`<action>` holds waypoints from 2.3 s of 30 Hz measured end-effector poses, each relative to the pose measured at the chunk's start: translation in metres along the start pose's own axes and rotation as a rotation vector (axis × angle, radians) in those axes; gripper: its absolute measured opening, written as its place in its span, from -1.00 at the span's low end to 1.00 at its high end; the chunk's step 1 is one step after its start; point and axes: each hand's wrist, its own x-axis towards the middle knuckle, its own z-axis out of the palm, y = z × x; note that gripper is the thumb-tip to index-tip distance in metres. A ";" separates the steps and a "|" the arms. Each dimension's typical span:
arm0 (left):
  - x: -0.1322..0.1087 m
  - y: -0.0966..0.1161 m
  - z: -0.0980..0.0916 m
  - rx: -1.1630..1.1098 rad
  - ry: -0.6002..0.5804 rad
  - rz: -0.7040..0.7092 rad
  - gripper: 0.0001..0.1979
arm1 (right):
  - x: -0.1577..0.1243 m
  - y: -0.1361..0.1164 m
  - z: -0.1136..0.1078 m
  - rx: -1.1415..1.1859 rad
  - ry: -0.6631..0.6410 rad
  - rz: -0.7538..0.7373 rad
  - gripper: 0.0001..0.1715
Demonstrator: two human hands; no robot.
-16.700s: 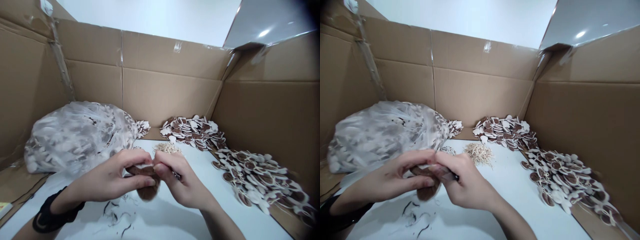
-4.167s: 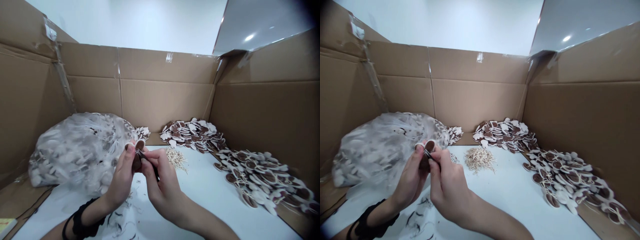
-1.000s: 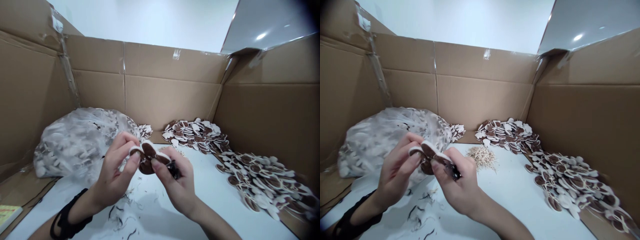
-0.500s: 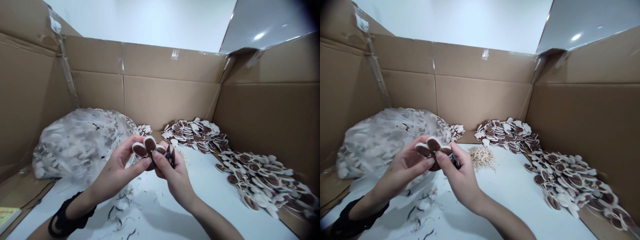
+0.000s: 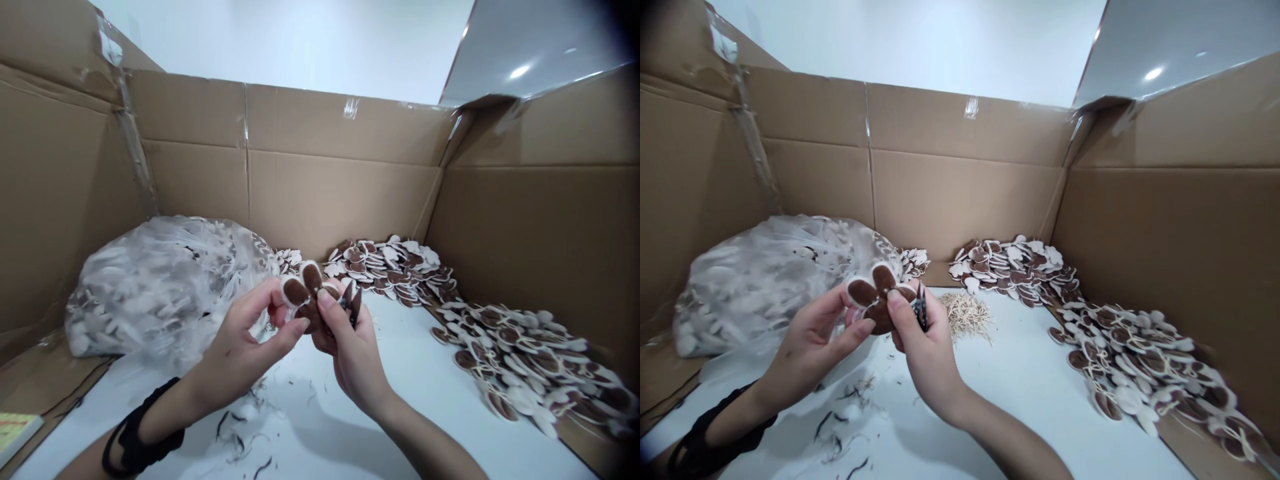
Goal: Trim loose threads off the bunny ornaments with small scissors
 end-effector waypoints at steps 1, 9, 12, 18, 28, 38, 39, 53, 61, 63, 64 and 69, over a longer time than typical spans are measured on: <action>0.000 0.000 0.000 0.017 0.011 0.015 -0.76 | 0.001 0.000 0.000 0.003 0.010 -0.010 -0.59; 0.001 0.001 0.001 -0.028 0.069 -0.068 -0.87 | 0.002 0.002 -0.004 -0.061 0.021 -0.039 -0.58; 0.003 0.002 -0.001 0.000 -0.021 -0.100 -0.83 | 0.005 0.002 -0.005 -0.095 -0.023 -0.076 -0.59; 0.001 -0.001 -0.006 0.026 0.080 -0.032 -0.79 | 0.007 -0.009 -0.009 -0.207 -0.129 -0.087 -0.65; 0.001 0.005 -0.006 0.163 0.117 0.131 -0.82 | 0.004 -0.005 -0.010 -0.720 0.003 -0.383 -0.82; -0.018 0.025 -0.035 0.258 -0.108 0.399 -0.89 | 0.037 -0.002 -0.026 -0.578 0.043 -0.139 -0.80; -0.016 0.025 -0.042 0.326 -0.178 0.372 -0.90 | 0.039 -0.004 -0.027 -0.480 0.022 -0.089 -0.81; 0.017 -0.003 -0.079 0.570 -0.542 -0.226 -0.66 | 0.024 -0.013 -0.017 -0.252 -0.177 0.137 -0.72; 0.016 -0.011 -0.049 0.232 -0.232 -0.188 -0.77 | 0.017 -0.011 -0.007 -0.444 -0.187 0.052 -0.70; 0.014 -0.011 -0.042 0.097 -0.187 -0.187 -0.79 | 0.015 -0.007 -0.006 -0.421 -0.158 -0.050 -0.64; 0.013 -0.011 -0.039 0.018 -0.175 -0.179 -0.80 | 0.013 -0.005 -0.005 -0.429 -0.146 -0.112 -0.61; 0.009 -0.011 -0.025 -0.238 -0.035 -0.152 -0.75 | 0.006 0.002 0.000 -0.583 -0.151 -0.387 -0.58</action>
